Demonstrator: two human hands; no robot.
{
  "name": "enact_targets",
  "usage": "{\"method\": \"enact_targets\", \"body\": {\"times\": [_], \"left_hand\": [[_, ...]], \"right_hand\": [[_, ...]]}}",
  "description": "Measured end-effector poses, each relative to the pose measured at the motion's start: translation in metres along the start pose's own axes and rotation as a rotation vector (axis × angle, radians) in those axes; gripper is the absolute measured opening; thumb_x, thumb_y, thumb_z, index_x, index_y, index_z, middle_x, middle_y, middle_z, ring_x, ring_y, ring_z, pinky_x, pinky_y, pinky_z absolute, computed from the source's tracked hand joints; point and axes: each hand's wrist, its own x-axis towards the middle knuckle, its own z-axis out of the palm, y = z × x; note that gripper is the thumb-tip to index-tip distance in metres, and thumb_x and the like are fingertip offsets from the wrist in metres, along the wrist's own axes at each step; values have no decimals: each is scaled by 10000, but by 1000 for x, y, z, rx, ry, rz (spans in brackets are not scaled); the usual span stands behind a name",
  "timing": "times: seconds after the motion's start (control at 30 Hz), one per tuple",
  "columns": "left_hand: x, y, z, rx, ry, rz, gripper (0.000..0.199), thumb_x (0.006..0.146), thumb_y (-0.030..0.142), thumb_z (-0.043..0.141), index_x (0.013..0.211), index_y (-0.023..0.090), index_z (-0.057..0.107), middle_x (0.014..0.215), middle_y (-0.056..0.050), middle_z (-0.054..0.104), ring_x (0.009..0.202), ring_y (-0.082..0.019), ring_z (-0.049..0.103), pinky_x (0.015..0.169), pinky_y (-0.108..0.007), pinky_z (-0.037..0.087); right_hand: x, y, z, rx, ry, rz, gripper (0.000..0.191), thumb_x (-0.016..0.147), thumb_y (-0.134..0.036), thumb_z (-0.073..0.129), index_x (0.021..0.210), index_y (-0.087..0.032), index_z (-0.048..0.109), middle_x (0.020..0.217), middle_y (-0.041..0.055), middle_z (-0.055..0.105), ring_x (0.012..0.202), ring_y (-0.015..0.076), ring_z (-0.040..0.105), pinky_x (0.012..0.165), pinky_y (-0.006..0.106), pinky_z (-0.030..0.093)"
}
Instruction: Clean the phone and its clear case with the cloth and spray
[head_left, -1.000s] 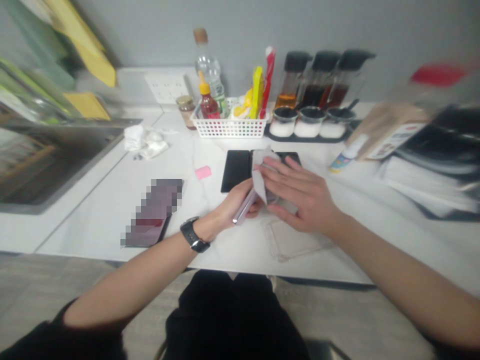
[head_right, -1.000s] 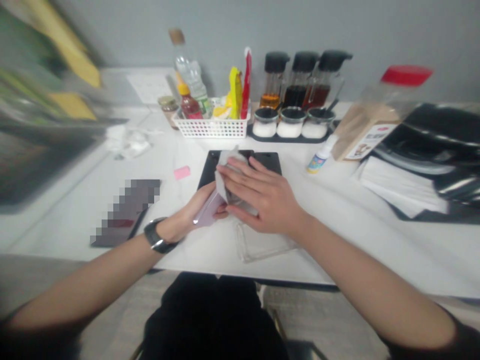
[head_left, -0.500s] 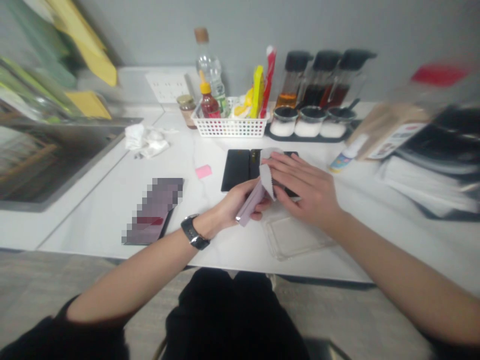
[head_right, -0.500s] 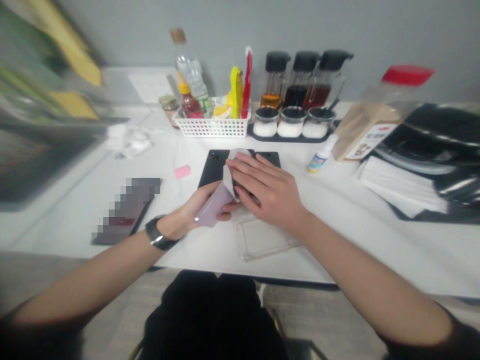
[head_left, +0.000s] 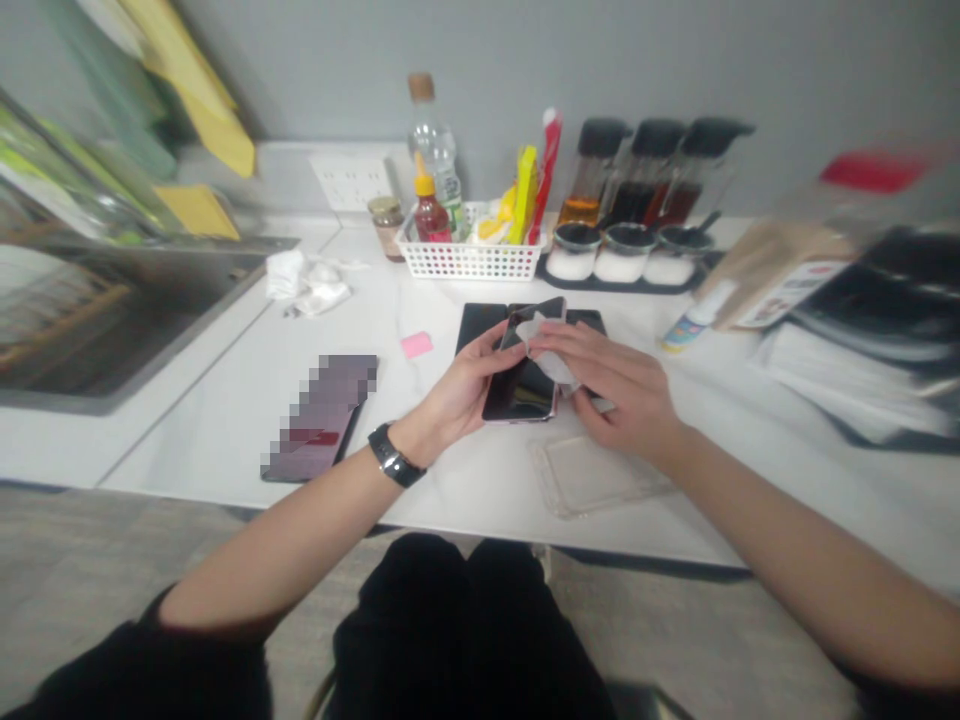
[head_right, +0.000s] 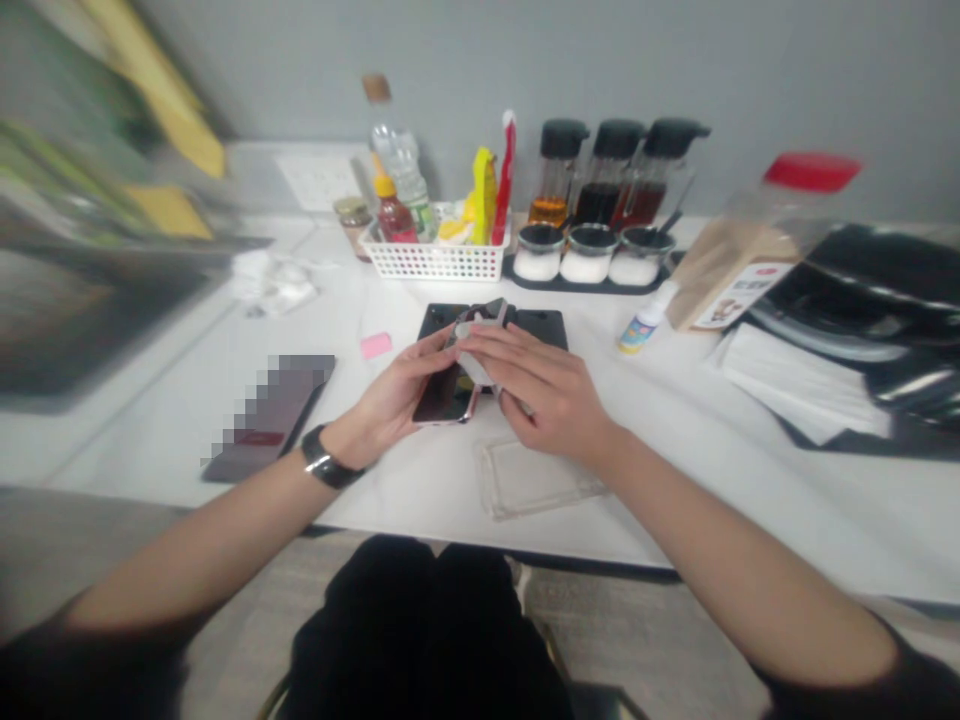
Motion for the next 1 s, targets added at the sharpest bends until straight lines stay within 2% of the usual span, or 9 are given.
{"method": "enact_targets", "body": {"times": [0.1,0.23,0.33,0.43,0.53,0.63,0.73,0.9,1.0], "left_hand": [[0,-1,0,8,2,-18,332,874,-1,728,1181,119,686,974,-40,779,781,-118,764,816,-220,617],[1,-2,0,51,-44,-50,286,863,74,800,1136,114,724,977,-59,791,789,-137,764,778,-232,626],[1,-1,3,109,-95,-85,265,887,169,819,1132,111,734,869,-49,770,721,-156,749,700,-249,630],[-2,1,7,163,-73,-61,384,893,212,833,1245,130,705,870,-37,768,719,-148,743,728,-246,624],[-4,7,12,244,-22,-47,542,932,310,814,1434,210,638,1021,-47,799,885,-163,772,865,-270,618],[-1,19,17,387,-134,-14,455,967,442,758,1362,219,730,1129,-84,809,1150,-228,752,935,-274,598],[4,34,23,545,-309,113,315,896,290,827,1196,196,818,1326,-105,776,1452,-282,594,1022,-262,556],[2,43,34,599,-389,171,752,577,118,993,1293,224,787,1434,-108,730,1477,-383,566,1151,-400,512],[-4,40,34,673,-397,189,809,537,26,965,1297,241,790,1497,-82,700,1506,-366,541,1224,-411,456]], "right_hand": [[2,6,-5,-41,8,-72,424,1043,-95,570,1408,-247,721,1330,66,804,1304,235,745,1169,485,620],[2,13,-12,-28,-39,-31,327,1062,-146,609,1324,-258,769,1281,38,824,1229,218,784,1164,470,621],[0,16,-13,-44,33,-56,270,1052,-160,629,1228,-259,808,1244,36,837,1163,216,811,1116,449,653],[-1,15,-11,-49,126,-46,282,1039,-142,624,1207,-255,819,1199,35,851,1122,212,824,1085,407,667],[-1,10,-10,-72,172,56,319,1031,-127,594,1195,-260,832,1164,31,859,1073,208,836,999,342,685],[-2,6,-11,-112,250,221,255,1009,-192,632,1113,-258,855,1007,12,875,842,190,843,781,278,688],[-3,5,-11,-82,364,372,192,986,-308,700,1078,-265,863,799,-21,837,660,177,775,648,281,643],[-7,4,-3,68,325,465,201,983,-387,728,1079,-278,867,821,-38,834,670,165,757,623,271,611],[-8,3,2,101,283,443,170,969,-351,751,1032,-245,868,786,-33,829,630,150,751,602,238,595]]}}
